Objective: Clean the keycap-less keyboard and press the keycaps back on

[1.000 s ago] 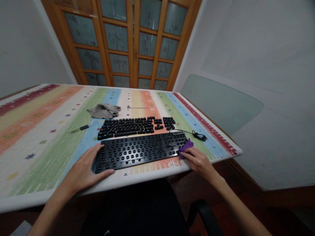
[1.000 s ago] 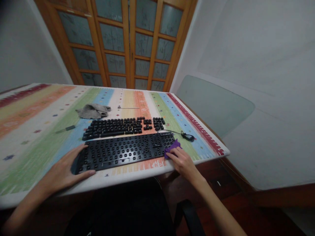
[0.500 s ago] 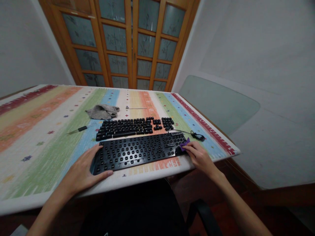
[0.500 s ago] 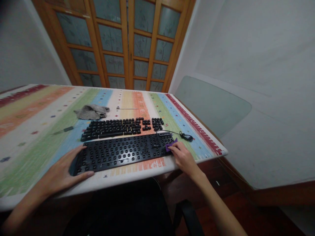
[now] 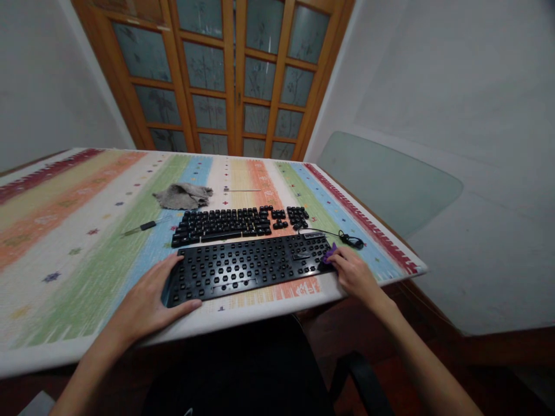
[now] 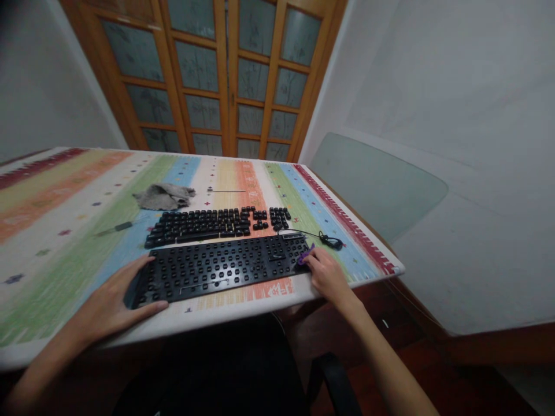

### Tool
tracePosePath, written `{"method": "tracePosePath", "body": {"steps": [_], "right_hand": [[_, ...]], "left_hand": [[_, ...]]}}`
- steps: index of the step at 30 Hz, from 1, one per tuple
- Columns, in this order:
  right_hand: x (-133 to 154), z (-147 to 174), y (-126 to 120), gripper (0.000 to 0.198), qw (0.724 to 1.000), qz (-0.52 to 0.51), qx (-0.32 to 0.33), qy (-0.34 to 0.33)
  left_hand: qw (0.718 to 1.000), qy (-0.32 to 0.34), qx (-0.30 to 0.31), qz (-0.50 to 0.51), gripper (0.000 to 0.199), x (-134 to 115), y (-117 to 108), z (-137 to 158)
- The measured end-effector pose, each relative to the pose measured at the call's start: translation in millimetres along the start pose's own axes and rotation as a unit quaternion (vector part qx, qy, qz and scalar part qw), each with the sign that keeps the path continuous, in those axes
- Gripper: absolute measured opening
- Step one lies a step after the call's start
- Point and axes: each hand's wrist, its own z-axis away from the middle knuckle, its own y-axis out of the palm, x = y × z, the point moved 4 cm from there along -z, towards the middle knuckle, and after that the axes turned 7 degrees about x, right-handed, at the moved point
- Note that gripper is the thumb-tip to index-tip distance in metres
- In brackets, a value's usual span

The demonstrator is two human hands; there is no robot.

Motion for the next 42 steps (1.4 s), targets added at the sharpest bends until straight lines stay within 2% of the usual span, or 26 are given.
{"method": "tracePosePath", "body": {"steps": [6,12,14,17,19,25,29,36,42], "right_hand": [[-9.8,-2.9,-2.7,0.032,0.999,0.016,0.033,0.027],[-28.1,-8.2,-24.5,0.025,0.996,0.003,-0.047,0.071],[-28.7,-6.6,-23.0,0.026,0.998,-0.008,-0.025,0.053],[-23.9,-0.9,-14.1,0.031,0.998,-0.040,0.037,-0.009],[-22.3,3.7,-10.3,0.036,0.997,-0.054,0.047,-0.030],[-25.3,5.7,-6.1,0.038,0.999,-0.020,0.041,-0.010],[-27.8,-0.2,-2.3,0.041,0.999,-0.034,0.042,-0.001],[-38.2,1.2,-7.4,0.027,0.984,-0.180,0.008,-0.007],[-58.6,11.9,-11.9,0.016,0.972,-0.168,-0.117,0.113]], "left_hand": [[1.000,-0.007,0.009,-0.002,0.099,-1.3,-1.1,-0.4],[1.000,-0.001,0.005,0.000,0.099,-0.5,-0.5,-0.2],[1.000,0.001,-0.002,0.001,0.098,0.2,-0.2,-0.1],[1.000,0.001,-0.012,0.005,0.097,1.6,0.1,-0.1],[1.000,0.002,-0.015,0.006,0.097,2.2,0.1,-0.1],[1.000,0.004,-0.015,0.009,0.098,0.5,-1.7,-0.3],[1.000,0.001,-0.009,0.010,0.099,-1.1,-1.8,-0.4],[1.000,-0.003,-0.002,0.010,0.098,0.9,0.7,-0.2],[1.000,0.008,-0.006,0.001,0.097,0.1,-0.4,-0.3]]}}
